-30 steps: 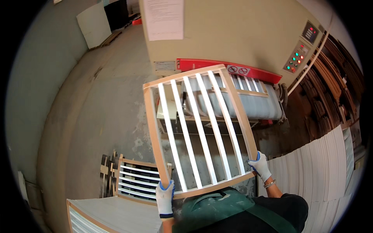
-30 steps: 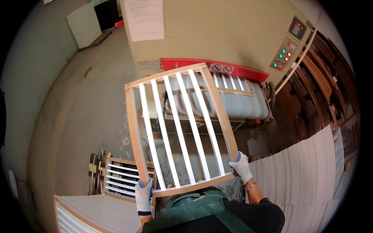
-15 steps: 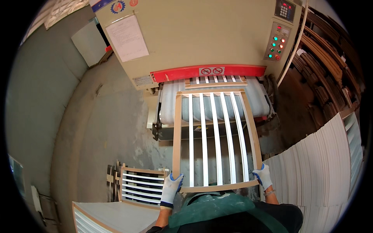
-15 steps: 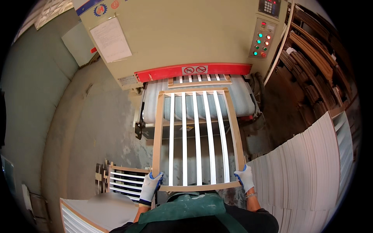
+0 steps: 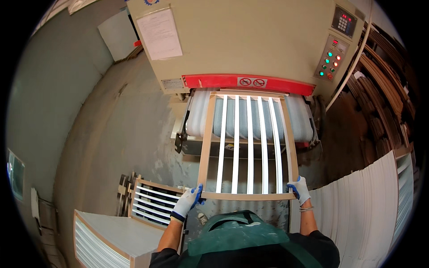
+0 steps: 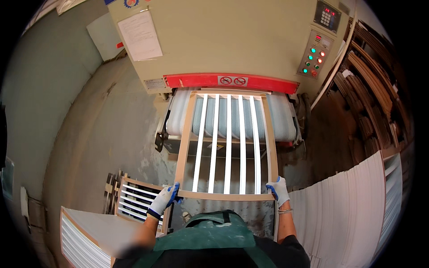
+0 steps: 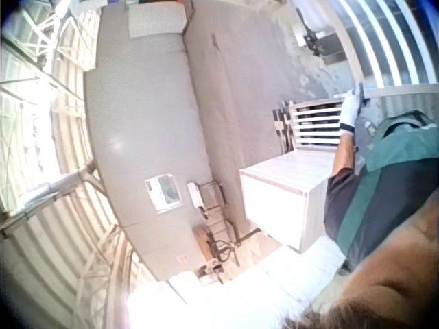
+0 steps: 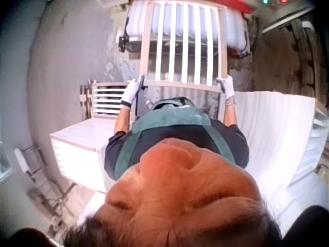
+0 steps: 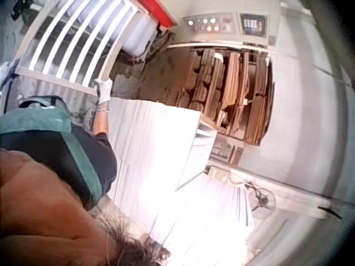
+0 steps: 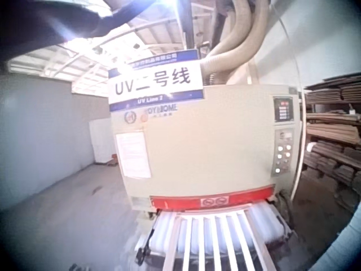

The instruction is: The person repeatedly picks up wooden frames with white slats from a stack and places them onto a conveyor belt of a UV coating machine. The person handles the frames one at a time, feeding them into the machine for processing.

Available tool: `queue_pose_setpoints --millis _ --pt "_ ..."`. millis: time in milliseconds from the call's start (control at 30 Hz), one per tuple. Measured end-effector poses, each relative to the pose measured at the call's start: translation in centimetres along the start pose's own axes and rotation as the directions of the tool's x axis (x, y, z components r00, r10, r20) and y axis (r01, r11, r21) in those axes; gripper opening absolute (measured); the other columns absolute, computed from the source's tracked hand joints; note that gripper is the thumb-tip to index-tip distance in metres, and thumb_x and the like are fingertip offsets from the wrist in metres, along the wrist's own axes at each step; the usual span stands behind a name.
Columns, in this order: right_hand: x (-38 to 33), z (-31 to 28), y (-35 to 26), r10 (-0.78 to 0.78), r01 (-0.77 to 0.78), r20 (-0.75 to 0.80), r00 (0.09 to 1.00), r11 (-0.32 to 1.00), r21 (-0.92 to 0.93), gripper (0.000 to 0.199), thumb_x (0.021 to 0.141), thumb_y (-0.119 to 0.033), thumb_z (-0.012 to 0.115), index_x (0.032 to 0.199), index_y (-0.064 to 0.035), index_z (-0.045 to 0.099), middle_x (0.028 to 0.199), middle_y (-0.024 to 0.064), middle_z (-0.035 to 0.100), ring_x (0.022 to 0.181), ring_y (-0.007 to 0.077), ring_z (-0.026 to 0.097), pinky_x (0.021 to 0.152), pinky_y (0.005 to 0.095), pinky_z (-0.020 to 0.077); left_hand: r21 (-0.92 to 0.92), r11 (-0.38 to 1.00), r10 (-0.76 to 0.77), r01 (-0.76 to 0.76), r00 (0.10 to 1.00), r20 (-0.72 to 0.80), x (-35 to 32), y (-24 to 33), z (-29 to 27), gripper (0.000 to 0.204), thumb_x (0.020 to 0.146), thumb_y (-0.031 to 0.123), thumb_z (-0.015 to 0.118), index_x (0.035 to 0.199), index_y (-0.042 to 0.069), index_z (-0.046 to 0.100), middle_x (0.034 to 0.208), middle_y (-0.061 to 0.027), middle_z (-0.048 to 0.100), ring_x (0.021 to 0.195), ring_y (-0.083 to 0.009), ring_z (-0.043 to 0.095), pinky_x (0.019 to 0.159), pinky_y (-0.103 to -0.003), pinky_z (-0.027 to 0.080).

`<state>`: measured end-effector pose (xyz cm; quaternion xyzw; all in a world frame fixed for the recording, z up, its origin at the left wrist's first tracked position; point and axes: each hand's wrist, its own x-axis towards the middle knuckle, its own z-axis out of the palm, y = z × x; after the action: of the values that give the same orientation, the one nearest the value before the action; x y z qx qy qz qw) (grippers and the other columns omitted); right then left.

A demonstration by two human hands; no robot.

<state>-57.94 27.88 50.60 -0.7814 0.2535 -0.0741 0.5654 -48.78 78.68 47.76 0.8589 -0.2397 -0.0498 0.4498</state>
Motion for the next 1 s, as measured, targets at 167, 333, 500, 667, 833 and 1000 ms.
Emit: queue_pose_setpoints --millis 167,333,500,667,833,1000 --pt "2.0 -0.2 -0.9 0.029 -0.035 0.049 0.998 0.992 0.125 0.01 0.078 -0.004 0.073 0.085 -0.0021 0.065 0.071 -0.0004 0.061 0.06 0.0088 0.056 0.053 0.0275 0.0452 -0.239 0.881 -0.383 0.407 0.913 0.144 2.7 1.4 -0.5 0.057 0.106 0.049 0.038 0.093 -0.002 0.061 0.067 -0.0107 0.064 0.062 -0.0229 0.061 0.068 -0.033 0.048" --pt "3.0 -0.3 -2.8 -0.012 0.003 0.069 0.998 0.992 0.127 0.009 0.082 -0.006 0.073 0.087 -0.0039 0.065 0.073 -0.0021 0.06 0.06 0.0083 0.056 0.054 0.0264 0.0444 -0.352 0.812 -0.442 0.466 0.884 0.152 4.3 1.6 -0.3 0.069 0.103 0.058 0.037 0.078 -0.002 0.06 0.067 -0.0081 0.062 0.063 -0.017 0.056 0.066 -0.03 0.045" --pt "3.9 -0.7 -3.1 0.082 -0.113 0.109 0.991 0.943 0.314 0.008 0.086 -0.008 0.072 0.092 -0.0061 0.066 0.072 -0.0043 0.057 0.058 0.0055 0.05 0.052 0.0242 0.04 -0.622 0.625 -0.471 0.472 0.863 0.181 6.1 0.5 0.7 0.064 0.103 0.056 0.04 0.088 -0.002 0.061 0.074 -0.0093 0.063 0.069 -0.018 0.058 0.07 -0.031 0.052" --pt "3.4 -0.3 -2.5 0.104 -0.123 0.098 0.99 0.969 0.213 0.013 0.087 -0.015 0.073 0.096 -0.0077 0.066 0.069 -0.0068 0.052 0.055 0.0034 0.045 0.05 0.0225 0.0368 -0.674 0.58 -0.427 0.458 0.875 0.227 7.2 -0.9 1.0 0.058 0.104 0.051 0.044 0.101 -0.004 0.061 0.087 -0.0132 0.065 0.078 -0.0207 0.065 0.075 -0.032 0.057" --pt "2.9 1.1 -2.9 0.176 -0.174 0.007 0.984 0.973 0.151 0.014 0.086 -0.019 0.075 0.092 -0.0096 0.066 0.061 -0.0066 0.049 0.046 0.0053 0.042 0.043 0.0252 0.0323 -0.541 0.777 -0.304 0.323 0.944 0.127 7.1 -1.9 1.4 0.041 0.107 0.034 0.043 0.106 -0.004 0.058 0.093 -0.0154 0.063 0.075 -0.0245 0.067 0.071 -0.034 0.057" --pt "2.6 0.3 -1.6 0.142 -0.132 -0.091 0.986 0.985 0.111 0.013 0.084 -0.016 0.075 0.086 -0.0091 0.065 0.059 -0.0036 0.05 0.044 0.0071 0.043 0.041 0.0261 0.032 -0.372 0.873 -0.261 0.315 0.947 0.19 6.8 -0.3 1.4 0.026 0.107 0.02 0.041 0.109 -0.004 0.053 0.096 -0.016 0.059 0.079 -0.027 0.066 0.067 -0.033 0.057"
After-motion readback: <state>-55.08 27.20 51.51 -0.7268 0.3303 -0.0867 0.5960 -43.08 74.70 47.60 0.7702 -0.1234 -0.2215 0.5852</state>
